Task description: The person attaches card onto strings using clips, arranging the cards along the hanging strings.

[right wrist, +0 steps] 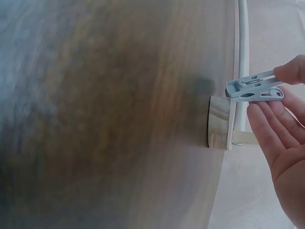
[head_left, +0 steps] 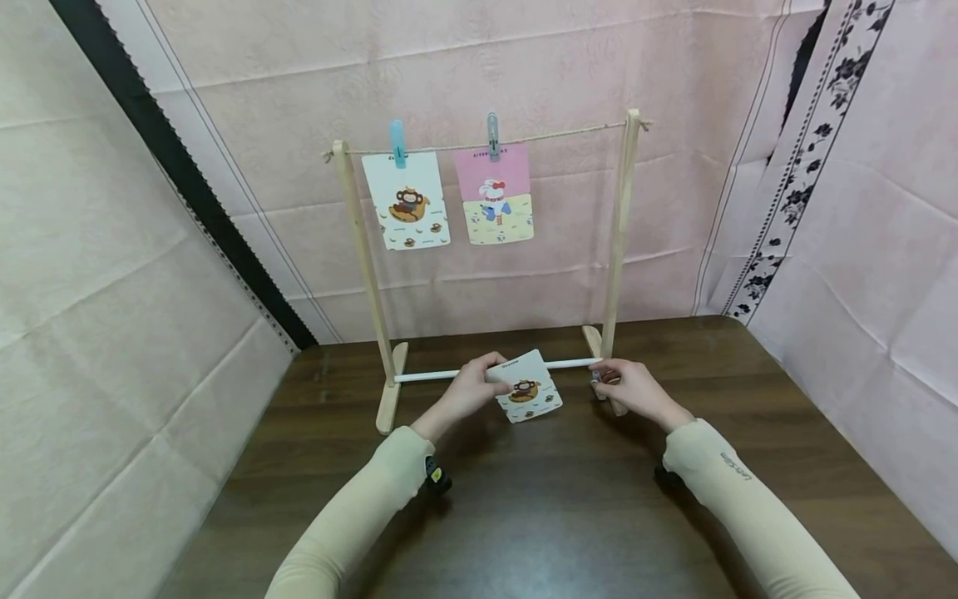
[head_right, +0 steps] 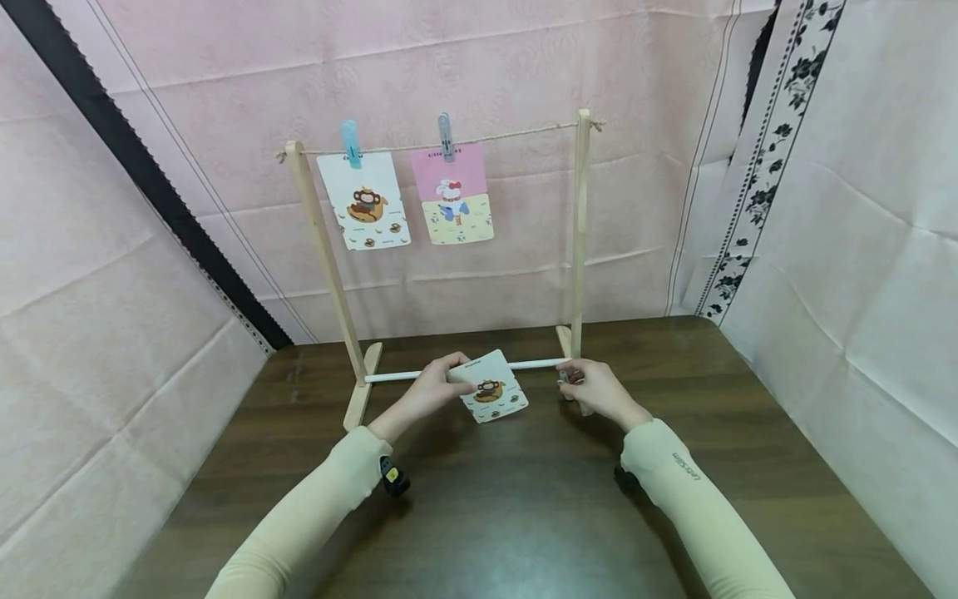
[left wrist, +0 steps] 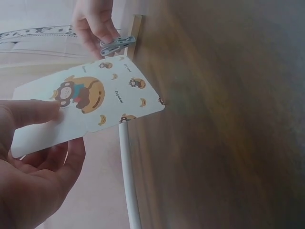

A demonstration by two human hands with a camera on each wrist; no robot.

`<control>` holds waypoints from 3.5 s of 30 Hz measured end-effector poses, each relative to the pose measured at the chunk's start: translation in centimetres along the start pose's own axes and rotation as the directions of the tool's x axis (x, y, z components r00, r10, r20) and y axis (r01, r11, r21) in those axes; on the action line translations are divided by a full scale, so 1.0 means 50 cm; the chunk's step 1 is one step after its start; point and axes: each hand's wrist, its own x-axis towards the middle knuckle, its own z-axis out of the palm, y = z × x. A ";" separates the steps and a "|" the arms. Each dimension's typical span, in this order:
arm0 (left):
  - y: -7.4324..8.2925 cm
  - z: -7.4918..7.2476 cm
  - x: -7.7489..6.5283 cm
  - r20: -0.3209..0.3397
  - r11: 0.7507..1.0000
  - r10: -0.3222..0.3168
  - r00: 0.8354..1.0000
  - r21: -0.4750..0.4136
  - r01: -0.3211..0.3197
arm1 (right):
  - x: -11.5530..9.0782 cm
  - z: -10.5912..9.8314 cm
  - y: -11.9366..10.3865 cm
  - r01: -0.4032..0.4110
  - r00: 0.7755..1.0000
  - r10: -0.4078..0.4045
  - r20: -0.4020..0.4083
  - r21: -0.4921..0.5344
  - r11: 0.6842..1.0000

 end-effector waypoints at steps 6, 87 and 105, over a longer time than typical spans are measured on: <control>0.004 0.006 0.001 0.021 1.000 -0.001 1.000 -0.004 0.001 | -0.001 -0.005 0.001 0.012 1.000 -0.012 -0.010 0.001 1.000; 0.331 -0.125 0.150 -0.146 0.919 0.323 0.935 -0.186 -0.347 | -0.036 -0.212 -0.013 -0.075 0.982 0.050 -0.181 -0.132 0.988; 0.383 -0.139 0.178 -0.251 0.906 0.330 0.910 -0.186 -0.379 | -0.028 -0.228 -0.029 -0.069 0.980 0.044 -0.194 -0.128 0.989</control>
